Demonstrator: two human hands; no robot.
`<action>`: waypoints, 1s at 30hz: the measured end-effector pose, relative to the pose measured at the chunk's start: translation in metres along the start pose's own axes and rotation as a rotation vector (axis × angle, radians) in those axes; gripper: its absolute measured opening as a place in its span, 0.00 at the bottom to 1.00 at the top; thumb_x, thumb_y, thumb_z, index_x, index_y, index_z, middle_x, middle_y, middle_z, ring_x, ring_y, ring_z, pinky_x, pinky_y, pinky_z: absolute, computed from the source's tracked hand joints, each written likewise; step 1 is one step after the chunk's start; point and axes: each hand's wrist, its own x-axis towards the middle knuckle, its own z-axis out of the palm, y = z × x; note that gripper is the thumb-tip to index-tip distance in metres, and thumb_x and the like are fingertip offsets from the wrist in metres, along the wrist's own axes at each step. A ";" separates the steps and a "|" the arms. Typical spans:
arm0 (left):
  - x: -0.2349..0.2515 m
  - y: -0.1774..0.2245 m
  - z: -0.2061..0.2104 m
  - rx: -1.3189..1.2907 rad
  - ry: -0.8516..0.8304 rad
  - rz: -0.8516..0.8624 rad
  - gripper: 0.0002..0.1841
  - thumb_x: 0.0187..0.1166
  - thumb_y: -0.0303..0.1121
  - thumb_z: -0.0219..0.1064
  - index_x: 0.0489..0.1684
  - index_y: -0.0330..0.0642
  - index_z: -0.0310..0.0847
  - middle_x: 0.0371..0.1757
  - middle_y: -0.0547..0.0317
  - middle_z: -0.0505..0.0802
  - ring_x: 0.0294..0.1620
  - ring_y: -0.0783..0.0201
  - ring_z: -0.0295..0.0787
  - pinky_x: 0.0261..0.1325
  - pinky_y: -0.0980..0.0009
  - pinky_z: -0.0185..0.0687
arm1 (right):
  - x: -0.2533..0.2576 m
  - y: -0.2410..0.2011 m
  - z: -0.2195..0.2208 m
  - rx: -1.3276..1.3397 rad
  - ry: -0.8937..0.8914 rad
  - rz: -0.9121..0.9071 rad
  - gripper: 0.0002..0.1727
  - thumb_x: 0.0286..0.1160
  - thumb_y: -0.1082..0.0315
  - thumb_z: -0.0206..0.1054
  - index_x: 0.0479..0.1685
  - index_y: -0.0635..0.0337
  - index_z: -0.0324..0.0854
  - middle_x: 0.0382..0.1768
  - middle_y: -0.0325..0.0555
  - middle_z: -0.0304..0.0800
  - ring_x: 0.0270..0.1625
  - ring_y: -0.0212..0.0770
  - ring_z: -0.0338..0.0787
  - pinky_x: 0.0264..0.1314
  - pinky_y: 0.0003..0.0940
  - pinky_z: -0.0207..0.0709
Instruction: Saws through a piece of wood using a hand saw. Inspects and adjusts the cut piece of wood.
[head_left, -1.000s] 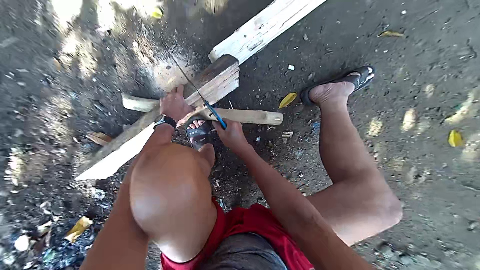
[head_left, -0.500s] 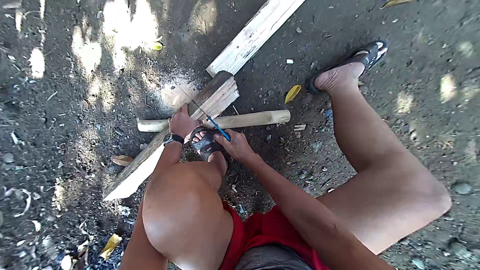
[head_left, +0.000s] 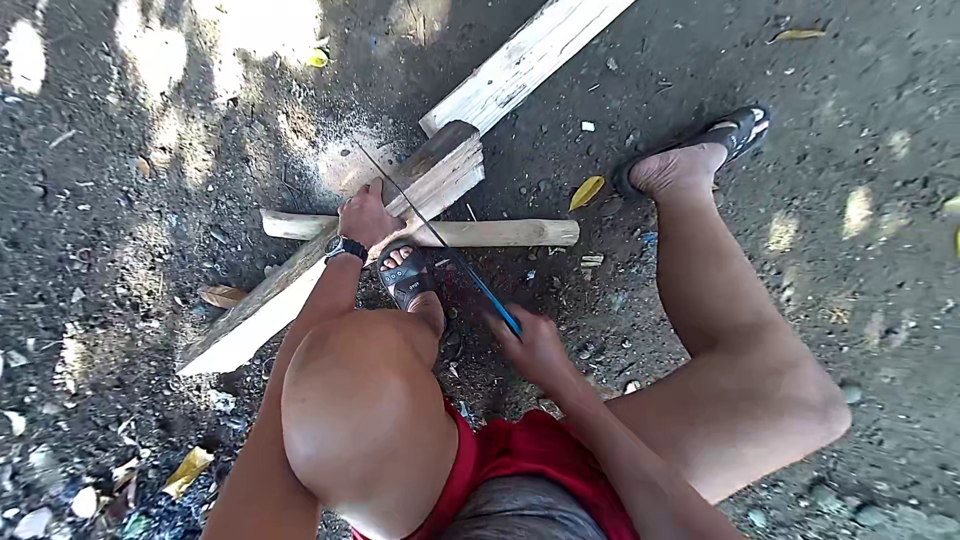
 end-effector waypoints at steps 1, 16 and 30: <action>0.000 0.000 0.000 -0.022 -0.012 0.002 0.58 0.50 0.61 0.83 0.89 0.51 0.63 0.76 0.45 0.84 0.71 0.41 0.84 0.68 0.32 0.76 | -0.038 0.015 -0.013 -0.022 0.017 0.011 0.28 0.84 0.40 0.58 0.40 0.58 0.87 0.19 0.43 0.82 0.21 0.42 0.84 0.25 0.47 0.80; 0.007 -0.002 0.001 0.013 -0.013 -0.028 0.54 0.48 0.60 0.82 0.84 0.50 0.69 0.70 0.43 0.87 0.65 0.37 0.87 0.60 0.28 0.79 | 0.097 -0.051 0.023 0.013 -0.056 -0.006 0.26 0.87 0.41 0.59 0.50 0.57 0.86 0.27 0.53 0.87 0.29 0.55 0.89 0.32 0.60 0.84; 0.008 0.003 0.001 0.012 -0.011 -0.025 0.53 0.51 0.59 0.82 0.85 0.50 0.68 0.72 0.43 0.86 0.65 0.36 0.87 0.61 0.29 0.79 | 0.174 -0.065 0.041 0.013 -0.124 -0.016 0.27 0.87 0.43 0.57 0.42 0.60 0.86 0.31 0.53 0.89 0.39 0.55 0.92 0.44 0.60 0.84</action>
